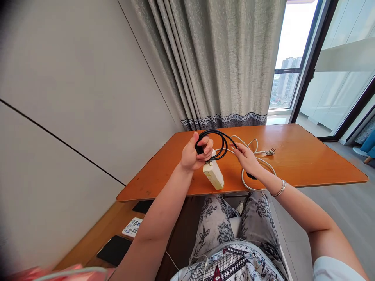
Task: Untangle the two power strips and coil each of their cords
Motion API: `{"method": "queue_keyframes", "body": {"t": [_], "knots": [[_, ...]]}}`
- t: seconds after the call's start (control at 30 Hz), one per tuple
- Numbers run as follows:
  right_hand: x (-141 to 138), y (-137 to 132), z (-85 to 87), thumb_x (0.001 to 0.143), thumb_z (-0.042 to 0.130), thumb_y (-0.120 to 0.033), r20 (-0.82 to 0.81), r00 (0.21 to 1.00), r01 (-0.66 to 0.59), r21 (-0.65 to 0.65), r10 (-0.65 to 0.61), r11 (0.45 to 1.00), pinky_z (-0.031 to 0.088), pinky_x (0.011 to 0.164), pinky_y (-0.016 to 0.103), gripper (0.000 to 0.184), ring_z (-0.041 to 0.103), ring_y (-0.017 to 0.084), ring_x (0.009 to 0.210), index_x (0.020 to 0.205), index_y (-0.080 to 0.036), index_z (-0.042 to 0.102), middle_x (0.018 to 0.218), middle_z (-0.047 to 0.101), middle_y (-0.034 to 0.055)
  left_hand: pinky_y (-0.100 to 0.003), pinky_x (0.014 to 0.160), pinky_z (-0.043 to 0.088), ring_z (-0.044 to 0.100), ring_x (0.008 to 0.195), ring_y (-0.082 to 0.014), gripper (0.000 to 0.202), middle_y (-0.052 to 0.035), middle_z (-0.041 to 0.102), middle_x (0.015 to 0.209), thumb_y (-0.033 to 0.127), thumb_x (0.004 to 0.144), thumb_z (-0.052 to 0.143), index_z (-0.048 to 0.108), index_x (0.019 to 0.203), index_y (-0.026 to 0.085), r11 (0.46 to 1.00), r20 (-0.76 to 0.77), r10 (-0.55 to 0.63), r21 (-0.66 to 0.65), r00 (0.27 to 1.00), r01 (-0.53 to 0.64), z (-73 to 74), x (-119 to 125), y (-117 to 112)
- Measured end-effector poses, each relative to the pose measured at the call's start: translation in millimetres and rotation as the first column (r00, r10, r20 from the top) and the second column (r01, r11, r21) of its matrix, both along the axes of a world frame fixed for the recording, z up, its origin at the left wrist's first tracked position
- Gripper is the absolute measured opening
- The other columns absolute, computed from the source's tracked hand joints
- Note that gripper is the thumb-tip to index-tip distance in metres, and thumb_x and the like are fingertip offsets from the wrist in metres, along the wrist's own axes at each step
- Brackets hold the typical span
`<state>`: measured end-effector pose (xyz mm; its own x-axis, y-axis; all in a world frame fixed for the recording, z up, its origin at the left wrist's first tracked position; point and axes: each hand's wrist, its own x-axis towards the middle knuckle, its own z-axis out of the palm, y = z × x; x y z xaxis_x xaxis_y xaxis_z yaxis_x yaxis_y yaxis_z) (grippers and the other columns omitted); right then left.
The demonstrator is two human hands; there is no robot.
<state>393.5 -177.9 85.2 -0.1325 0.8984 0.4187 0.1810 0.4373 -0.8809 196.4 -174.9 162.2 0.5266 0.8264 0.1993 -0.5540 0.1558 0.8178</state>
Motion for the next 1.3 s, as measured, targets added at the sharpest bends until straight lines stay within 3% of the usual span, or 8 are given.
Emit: {"method": "queue_keyframes", "body": {"t": [0.23,0.33,0.5,0.63,0.77,1.0,1.13,1.3], "knots": [[-12.2,-17.4,-1.7,0.091,0.047,-0.028,0.365,0.926,-0.075,-0.066,0.095,0.995,0.042,0.063,0.026,0.041,0.052,0.014,0.064,0.131,-0.018,0.049,0.076,0.054,-0.0016,-0.016,0.033,0.031,0.048,0.037,-0.0039,0.055,-0.0082,0.074,0.081,0.056,0.097,0.042,0.026,0.060,0.019,0.978,0.073,0.207,-0.015,0.976,-0.207,2.1,5.8,0.3],[-10.7,-25.2,-3.7,0.089,0.051,-0.023,0.573,0.817,-0.067,-0.031,0.072,0.997,0.046,0.073,0.032,0.056,0.060,0.019,0.076,0.143,-0.018,0.035,0.088,0.062,0.0038,-0.020,0.052,0.052,0.073,0.077,-0.0154,0.054,-0.0130,0.073,0.116,0.057,0.095,0.046,0.030,0.060,0.019,0.967,0.084,0.252,0.000,0.964,-0.253,0.5,5.6,0.6],[-8.9,-31.8,-11.8,0.089,0.050,-0.018,0.681,0.728,0.009,0.109,-0.081,0.994,0.052,0.080,0.037,0.081,0.064,0.024,0.089,0.154,-0.010,0.002,0.105,0.064,0.0120,-0.031,0.082,0.059,0.057,0.130,-0.0315,0.054,-0.0117,0.061,0.139,0.059,0.089,0.055,0.039,0.059,0.018,0.951,0.095,0.269,0.134,0.958,-0.280,-4.5,4.1,4.9],[-11.8,-41.9,-4.2,0.087,0.046,-0.008,0.826,0.460,0.094,0.320,-0.326,0.943,0.052,0.077,0.035,0.067,0.065,0.026,0.097,0.150,-0.006,0.024,0.118,0.061,0.0208,-0.043,0.100,0.053,0.038,0.144,-0.0356,0.053,-0.0120,0.052,0.149,0.064,0.083,0.061,0.046,0.062,0.017,0.923,0.065,0.272,0.265,0.960,-0.279,-12.9,4.4,10.3],[-12.0,-56.9,21.9,0.092,0.039,-0.003,0.854,0.218,-0.094,0.500,-0.473,0.861,0.048,0.068,0.032,0.052,0.063,0.023,0.085,0.143,-0.010,0.045,0.101,0.067,0.0138,-0.049,0.109,0.044,0.034,0.146,-0.0374,0.052,-0.0132,0.044,0.155,0.066,0.079,0.065,0.055,0.071,0.016,0.897,0.005,0.248,0.376,0.969,-0.232,-18.8,6.7,9.1],[-5.1,-58.0,84.9,0.103,0.044,-0.026,0.688,0.586,-0.268,0.662,-0.427,0.700,0.042,0.082,0.037,0.024,0.055,0.019,0.085,0.106,-0.028,0.067,0.101,0.070,0.0043,-0.025,0.061,0.055,0.073,0.078,-0.0206,0.057,-0.0153,0.074,0.102,0.072,0.073,0.065,0.052,0.071,0.017,0.904,-0.197,0.200,0.415,0.960,-0.103,-15.8,9.9,-1.0],[-5.4,-42.4,103.8,0.093,0.061,-0.048,0.594,0.721,-0.177,0.656,-0.357,0.734,0.041,0.095,0.044,0.024,0.053,0.026,0.106,0.107,-0.029,0.065,0.115,0.063,0.0061,-0.019,0.035,0.033,0.045,0.033,-0.0081,0.064,0.0009,0.052,0.045,0.079,0.075,0.055,0.052,0.065,0.016,0.922,-0.317,0.071,0.382,0.946,0.059,-13.4,11.3,-6.9],[-6.4,-25.9,97.7,0.086,0.069,-0.051,0.490,0.853,-0.162,0.576,-0.180,0.801,0.048,0.091,0.040,0.056,0.057,0.026,0.108,0.131,-0.023,0.052,0.123,0.056,0.0109,-0.016,0.030,0.017,0.028,0.027,-0.0017,0.062,0.0040,0.045,0.047,0.076,0.079,0.055,0.048,0.063,0.016,0.964,-0.314,-0.089,0.213,0.945,0.162,-9.7,14.7,-10.6]]}}
